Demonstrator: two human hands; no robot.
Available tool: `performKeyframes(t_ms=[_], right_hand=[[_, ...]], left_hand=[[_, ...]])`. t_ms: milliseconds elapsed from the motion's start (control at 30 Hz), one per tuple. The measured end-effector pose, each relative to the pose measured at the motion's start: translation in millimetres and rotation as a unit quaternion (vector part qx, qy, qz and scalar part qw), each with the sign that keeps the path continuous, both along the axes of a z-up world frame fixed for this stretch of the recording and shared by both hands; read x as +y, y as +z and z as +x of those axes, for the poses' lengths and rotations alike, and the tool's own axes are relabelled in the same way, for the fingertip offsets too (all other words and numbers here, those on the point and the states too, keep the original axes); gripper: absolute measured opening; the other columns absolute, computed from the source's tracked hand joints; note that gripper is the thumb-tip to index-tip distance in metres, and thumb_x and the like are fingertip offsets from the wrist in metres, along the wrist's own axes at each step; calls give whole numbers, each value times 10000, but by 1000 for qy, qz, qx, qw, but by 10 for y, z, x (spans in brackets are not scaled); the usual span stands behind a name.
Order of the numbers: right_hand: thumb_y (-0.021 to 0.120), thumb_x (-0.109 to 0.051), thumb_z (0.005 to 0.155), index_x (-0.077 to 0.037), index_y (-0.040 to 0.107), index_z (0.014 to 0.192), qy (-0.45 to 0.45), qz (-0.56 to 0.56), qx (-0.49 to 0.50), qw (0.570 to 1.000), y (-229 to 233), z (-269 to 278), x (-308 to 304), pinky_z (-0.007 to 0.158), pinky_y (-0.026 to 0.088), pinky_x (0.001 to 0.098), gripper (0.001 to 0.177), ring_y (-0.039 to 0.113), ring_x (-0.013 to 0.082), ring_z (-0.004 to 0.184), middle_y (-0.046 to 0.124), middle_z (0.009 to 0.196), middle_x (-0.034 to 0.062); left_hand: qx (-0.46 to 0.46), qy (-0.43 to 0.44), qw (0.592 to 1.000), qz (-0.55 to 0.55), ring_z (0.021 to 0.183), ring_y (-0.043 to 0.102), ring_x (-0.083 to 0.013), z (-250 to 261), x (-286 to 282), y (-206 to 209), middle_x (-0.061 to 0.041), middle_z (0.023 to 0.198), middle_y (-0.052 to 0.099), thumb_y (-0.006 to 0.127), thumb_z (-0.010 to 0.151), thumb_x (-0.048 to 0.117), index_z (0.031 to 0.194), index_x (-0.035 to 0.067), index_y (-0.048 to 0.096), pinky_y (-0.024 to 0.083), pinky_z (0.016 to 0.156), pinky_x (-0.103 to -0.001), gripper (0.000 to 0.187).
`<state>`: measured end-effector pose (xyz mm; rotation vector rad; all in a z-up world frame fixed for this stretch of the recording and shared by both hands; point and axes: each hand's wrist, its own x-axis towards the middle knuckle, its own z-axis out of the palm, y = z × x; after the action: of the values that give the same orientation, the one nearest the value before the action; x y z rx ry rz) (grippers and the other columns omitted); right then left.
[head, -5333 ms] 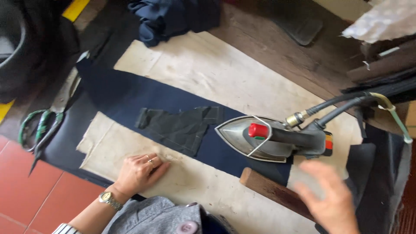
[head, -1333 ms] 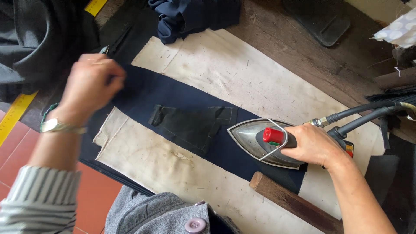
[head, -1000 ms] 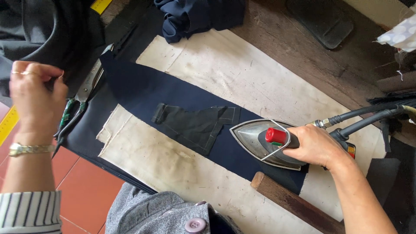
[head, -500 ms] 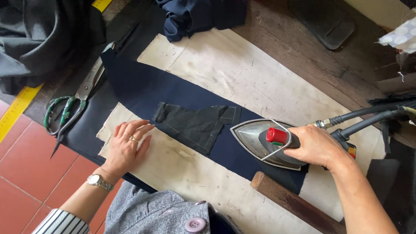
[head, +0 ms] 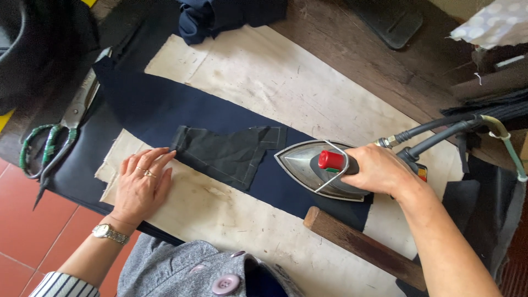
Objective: The person is ironing and pressing small fabric components using an industrial steam iron and a wooden pressing block to flatten seams.
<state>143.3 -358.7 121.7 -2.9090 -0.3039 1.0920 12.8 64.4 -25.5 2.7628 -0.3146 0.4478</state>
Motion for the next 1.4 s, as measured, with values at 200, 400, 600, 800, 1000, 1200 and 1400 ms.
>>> performKeyframes(t_ms=[200,400,600,800,1000,1200,1400], right_hand=[[710,-332,704,-114,715,788,-7,8,10,1000,22,-1,22,784,522,435,234,693,350,866,744,782,138],[737,-304,680,-113,719,751,-19,34,6,999,8,-3,-49,734,527,398,205,712,322,795,757,724,110],[734,-211,654,-109,718,796,-47,37,13,998,-71,8,-363,708,503,358,176,725,221,805,788,766,63],[737,-225,728,-144,775,994,-147,54,-25,987,0,-1,-443,793,472,229,281,642,38,904,811,903,-43],[667,-324,829,-63,657,753,-201,124,-43,971,364,3,111,707,459,300,272,623,170,654,689,669,48],[631,-526,809,-91,719,784,-163,81,-51,982,595,-33,1223,556,363,304,445,448,178,519,542,566,59],[621,-567,824,-155,616,701,-61,106,-7,992,574,-177,1892,567,511,268,430,581,145,457,620,540,-10]], left_hand=[[-1,2,1000,9,1188,544,-244,-8,-18,12,-21,1269,594,572,932,224,1268,194,610,383,1003,-381,339],[-11,7,1000,5,1189,539,-227,-14,-33,-1,4,1290,591,558,941,256,1268,211,609,377,1012,-379,335],[-26,-12,999,22,1163,555,-218,31,-47,99,0,1301,593,537,945,265,1279,197,595,392,985,-389,345],[-22,-29,999,18,1150,561,-212,49,-38,130,-3,1335,574,512,959,274,1287,161,580,391,982,-394,353],[-28,-17,998,-52,1063,586,-247,37,-11,152,-66,1193,591,509,969,215,1168,105,595,402,955,-410,243],[-51,79,979,-181,879,554,-269,-18,47,75,-96,983,580,538,958,126,995,81,531,384,826,-397,58],[-78,142,951,-262,806,524,-242,-27,97,33,-86,905,560,506,966,69,912,69,497,370,821,-386,55]])
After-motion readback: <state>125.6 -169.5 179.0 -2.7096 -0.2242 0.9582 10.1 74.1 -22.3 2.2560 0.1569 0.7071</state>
